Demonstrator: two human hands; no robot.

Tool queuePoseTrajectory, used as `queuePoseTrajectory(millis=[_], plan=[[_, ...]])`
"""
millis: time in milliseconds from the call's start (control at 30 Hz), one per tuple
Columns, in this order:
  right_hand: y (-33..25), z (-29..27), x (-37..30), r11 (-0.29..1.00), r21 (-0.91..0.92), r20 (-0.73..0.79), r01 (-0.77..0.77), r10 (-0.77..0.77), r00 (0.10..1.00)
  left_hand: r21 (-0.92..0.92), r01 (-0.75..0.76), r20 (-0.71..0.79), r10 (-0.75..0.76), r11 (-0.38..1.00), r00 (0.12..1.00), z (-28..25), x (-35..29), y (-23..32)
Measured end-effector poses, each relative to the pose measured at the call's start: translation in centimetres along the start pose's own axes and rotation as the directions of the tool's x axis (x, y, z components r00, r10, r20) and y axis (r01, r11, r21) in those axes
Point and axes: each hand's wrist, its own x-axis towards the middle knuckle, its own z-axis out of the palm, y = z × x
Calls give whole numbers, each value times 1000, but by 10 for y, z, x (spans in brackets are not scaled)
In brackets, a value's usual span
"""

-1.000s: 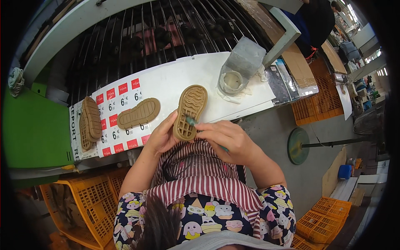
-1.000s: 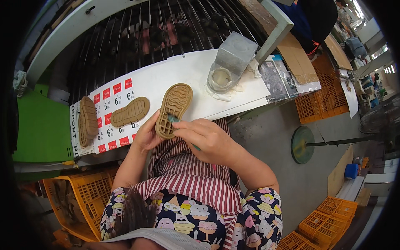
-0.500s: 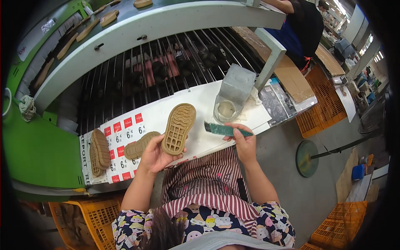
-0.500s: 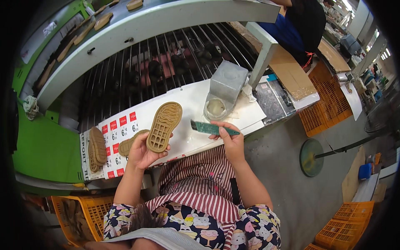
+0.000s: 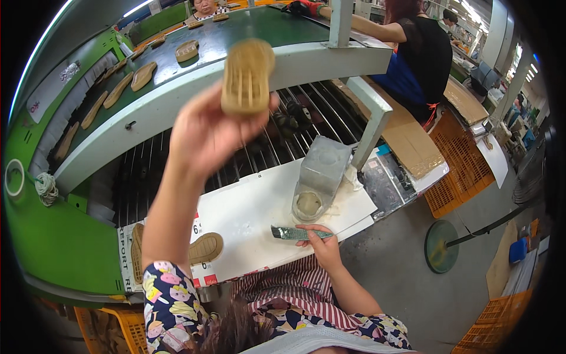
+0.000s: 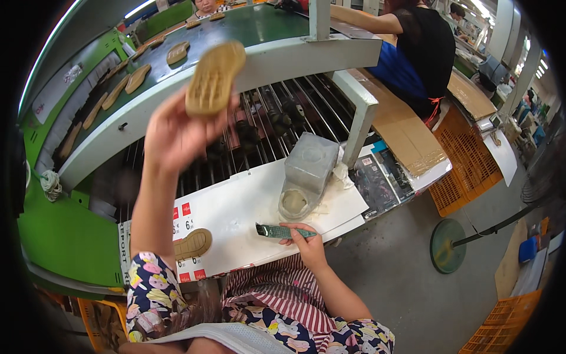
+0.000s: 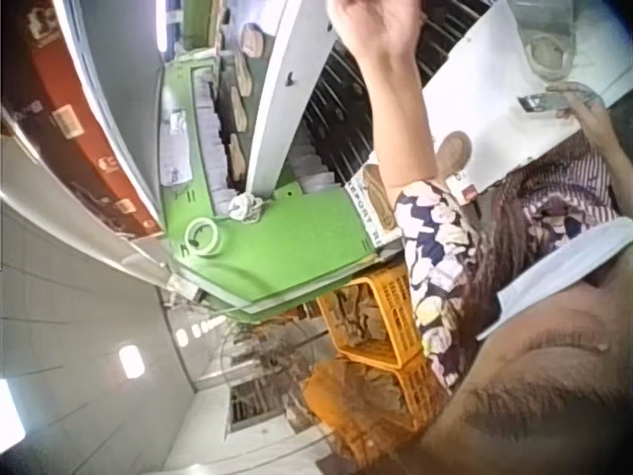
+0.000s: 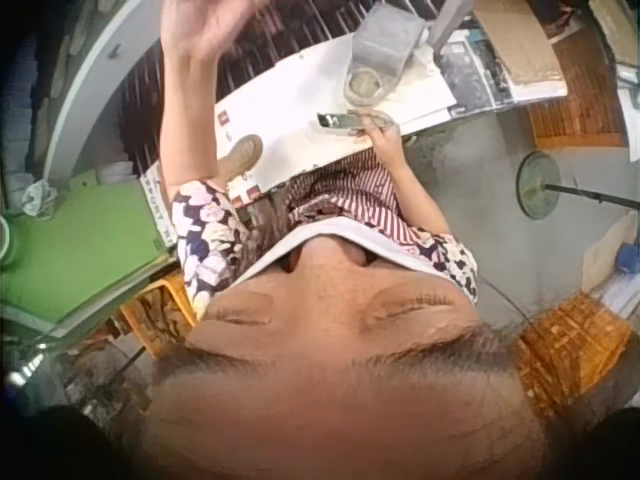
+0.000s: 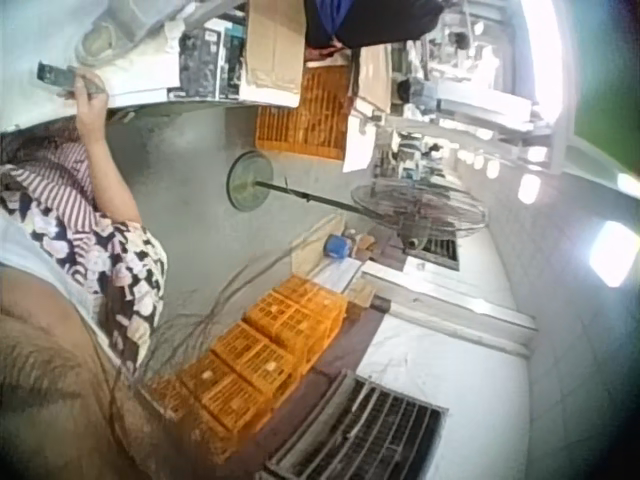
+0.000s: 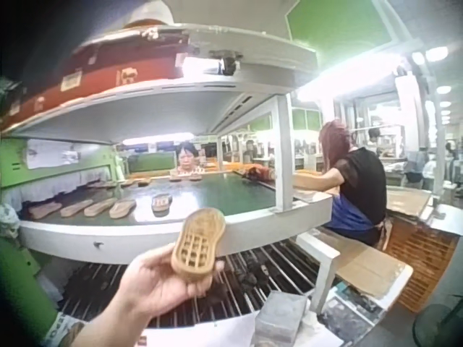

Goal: The person applies adhesive to shoe soles using a brush dipped in a container and places the shoe soles onto a conveyor belt.

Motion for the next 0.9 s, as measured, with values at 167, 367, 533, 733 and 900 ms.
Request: queuePoseTrajectory(millis=[167, 367, 533, 733, 900], plan=[[-4, 6, -4, 999, -52, 60, -15, 18, 998, -137, -172, -61, 165, 975, 984, -22, 72, 67], [10, -5, 1, 998, -50, -5, -33, 33, 999, 613, 9, -42, 20, 790, 999, -32, -14, 3], [6, 0, 4, 1000, -5, -24, 22, -22, 999, 928, 337, -356, 118, 159, 927, -89, -142, 7], [10, -3, 8, 997, 49, 1, 67, -67, 998, 606, 760, -785, -21, -235, 619, -121, -267, -15], [0, 5, 0, 996, 85, -55, 22, -17, 998, 745, 593, -595, 97, -305, 798, -122, -303, -36]])
